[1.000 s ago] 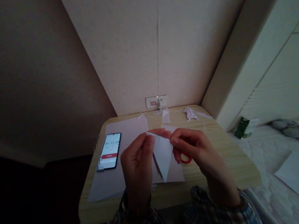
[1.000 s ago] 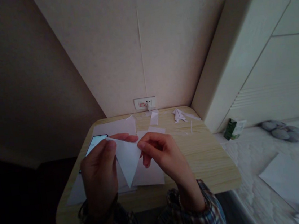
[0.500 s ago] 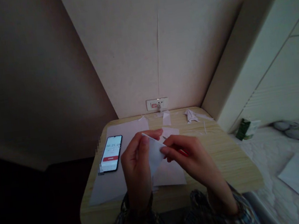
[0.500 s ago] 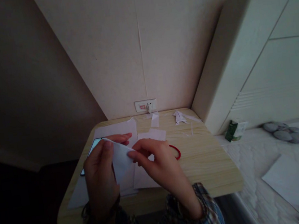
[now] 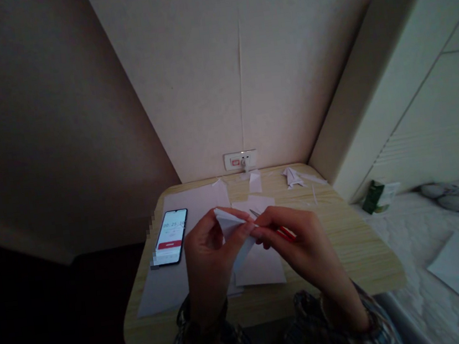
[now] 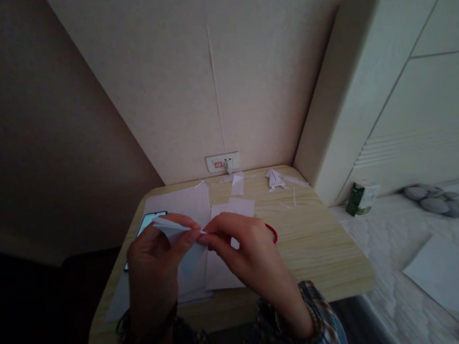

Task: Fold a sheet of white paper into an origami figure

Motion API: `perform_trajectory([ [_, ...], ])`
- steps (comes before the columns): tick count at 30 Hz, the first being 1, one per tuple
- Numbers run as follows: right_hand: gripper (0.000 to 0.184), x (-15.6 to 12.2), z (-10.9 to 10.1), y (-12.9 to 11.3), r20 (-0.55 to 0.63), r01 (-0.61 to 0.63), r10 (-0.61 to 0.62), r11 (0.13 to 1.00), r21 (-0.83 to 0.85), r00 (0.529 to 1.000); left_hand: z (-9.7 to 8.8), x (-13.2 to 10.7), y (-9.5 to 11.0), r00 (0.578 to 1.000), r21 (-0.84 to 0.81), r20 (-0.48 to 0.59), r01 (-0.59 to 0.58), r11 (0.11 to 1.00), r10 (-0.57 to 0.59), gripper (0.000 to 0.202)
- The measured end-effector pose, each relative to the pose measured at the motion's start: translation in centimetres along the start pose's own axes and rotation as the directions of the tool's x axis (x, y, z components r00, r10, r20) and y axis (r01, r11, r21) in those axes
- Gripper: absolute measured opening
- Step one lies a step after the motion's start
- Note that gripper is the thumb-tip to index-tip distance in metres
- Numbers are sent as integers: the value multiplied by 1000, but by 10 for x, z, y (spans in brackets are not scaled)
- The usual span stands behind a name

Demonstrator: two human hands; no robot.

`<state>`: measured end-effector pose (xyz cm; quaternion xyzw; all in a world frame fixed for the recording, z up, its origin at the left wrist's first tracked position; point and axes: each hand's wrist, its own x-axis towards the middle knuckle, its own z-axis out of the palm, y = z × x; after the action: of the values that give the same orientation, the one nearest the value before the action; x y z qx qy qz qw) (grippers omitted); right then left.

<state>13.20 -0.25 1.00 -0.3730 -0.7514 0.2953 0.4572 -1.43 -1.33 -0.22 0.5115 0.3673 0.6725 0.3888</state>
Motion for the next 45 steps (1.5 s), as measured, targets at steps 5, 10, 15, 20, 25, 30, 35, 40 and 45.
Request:
perform_trajectory([
  [5,24,-1,-2,-3,19,5,-5,1000,-10,1000,2,-1,5,1000,-22,13,14,1000,-14,21],
  [10,25,-2,-5,-3,34,38,-36,998,-43,999,2,2,7,998,-21,-64,-26,999,25,19],
  [15,23,-3,-8,-4,56,70,-68,996,-52,996,0,4,6,983,4,-177,-46,999,46,20],
  [20,24,-4,-9,-4,75,69,-65,996,-57,995,-2,2,5,960,5,-271,-76,997,74,12],
  [25,21,-1,-7,-3,-23,47,-48,998,-44,999,-9,1,7,961,53,-271,-42,998,55,13],
  [30,20,-1,-10,1,-225,59,-60,998,-13,973,-16,7,10,994,150,-100,62,987,-47,19],
  [35,21,-2,-15,4,-161,76,-86,995,-64,983,-22,11,15,974,329,135,130,935,-183,14],
  [40,14,-1,-17,7,-84,-2,-5,996,-86,996,-27,11,19,990,398,31,111,911,-135,14],
  [45,19,-1,-19,8,-110,-13,2,995,-101,994,-30,12,16,990,416,52,97,904,-130,9],
])
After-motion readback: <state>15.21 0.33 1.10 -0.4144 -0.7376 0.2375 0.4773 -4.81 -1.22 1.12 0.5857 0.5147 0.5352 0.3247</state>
